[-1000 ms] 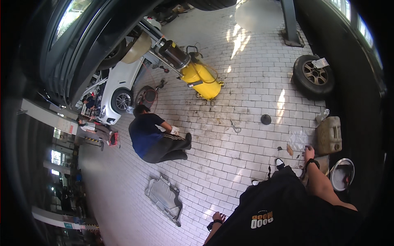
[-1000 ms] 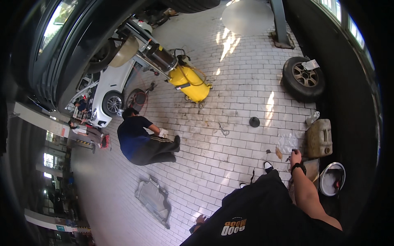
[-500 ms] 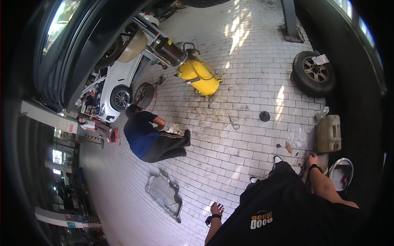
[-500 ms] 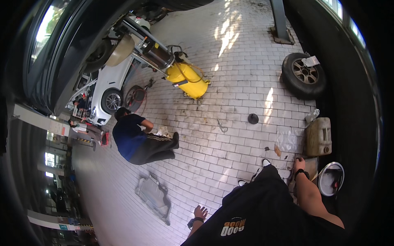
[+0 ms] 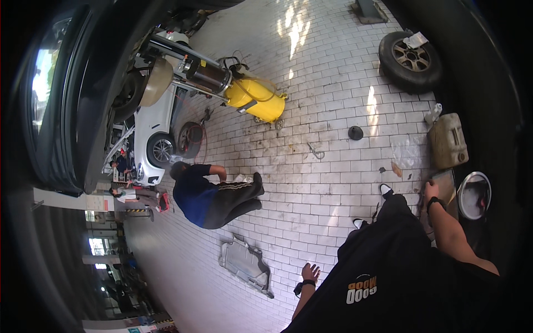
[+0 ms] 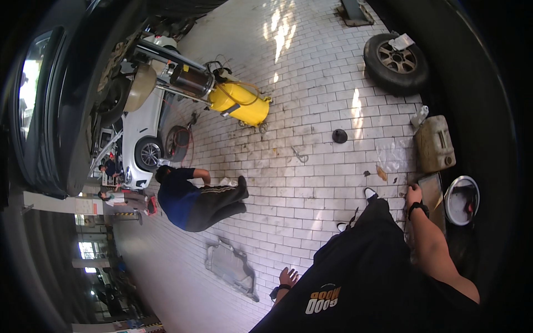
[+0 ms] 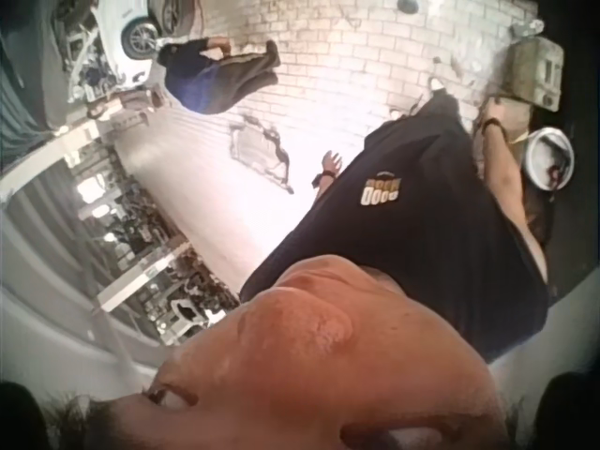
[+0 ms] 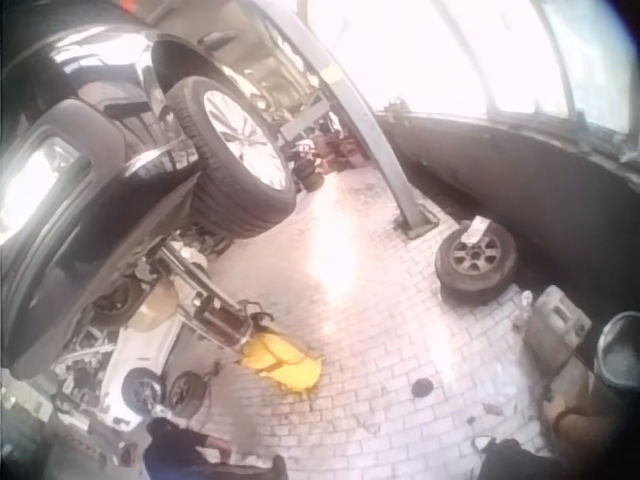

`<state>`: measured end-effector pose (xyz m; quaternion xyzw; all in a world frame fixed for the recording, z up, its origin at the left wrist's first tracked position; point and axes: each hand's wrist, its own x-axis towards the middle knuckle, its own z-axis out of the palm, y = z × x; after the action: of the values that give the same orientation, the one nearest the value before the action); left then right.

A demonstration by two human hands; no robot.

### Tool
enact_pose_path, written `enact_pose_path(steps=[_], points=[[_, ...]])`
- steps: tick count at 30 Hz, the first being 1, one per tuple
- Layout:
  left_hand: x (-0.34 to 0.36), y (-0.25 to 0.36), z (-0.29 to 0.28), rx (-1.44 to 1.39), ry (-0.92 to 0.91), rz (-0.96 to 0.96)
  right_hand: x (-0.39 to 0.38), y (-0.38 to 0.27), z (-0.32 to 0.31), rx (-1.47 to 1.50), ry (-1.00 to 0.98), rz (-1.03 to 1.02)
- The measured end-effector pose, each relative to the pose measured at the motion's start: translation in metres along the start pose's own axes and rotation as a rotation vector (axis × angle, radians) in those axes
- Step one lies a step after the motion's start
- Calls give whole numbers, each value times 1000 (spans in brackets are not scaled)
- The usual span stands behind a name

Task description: Inspecting vehicle tires and assisting with an oil change procedure in a service bay.

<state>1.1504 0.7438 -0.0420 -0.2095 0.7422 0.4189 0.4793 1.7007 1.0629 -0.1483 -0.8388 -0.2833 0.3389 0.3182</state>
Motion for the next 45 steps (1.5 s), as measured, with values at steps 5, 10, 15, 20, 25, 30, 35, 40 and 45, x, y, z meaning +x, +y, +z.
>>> enact_pose_path(steps=[5, 10, 15, 20, 25, 30, 35, 40, 45], points=[[-5, 20, 2, 12, 25, 84, -16, -26, 1, 34, -35, -18], [-9, 29, 8, 0, 25, 85, -16, -23, 2, 17, -7, -45], [0, 15, 2, 1, 6, 9, -15, -28, 7, -31, 37, -67], [-10, 1, 4, 11, -4, 83, -25, -49, 7, 9, 21, -37], [-5, -4, -5, -37, 11, 79, -31, -61, 8, 64, -29, -23], [9, -2, -11, -51, -19, 19, -27, -46, 15, 15, 36, -99], [-5, 4, 2, -5, 12, 8, -4, -6, 20, 18, 14, -38], [-2, 0, 0, -2, 21, -4, -16, -24, 11, 71, -68, 113], [9, -4, -5, 4, -11, 17, -15, -10, 14, -35, 43, -58]])
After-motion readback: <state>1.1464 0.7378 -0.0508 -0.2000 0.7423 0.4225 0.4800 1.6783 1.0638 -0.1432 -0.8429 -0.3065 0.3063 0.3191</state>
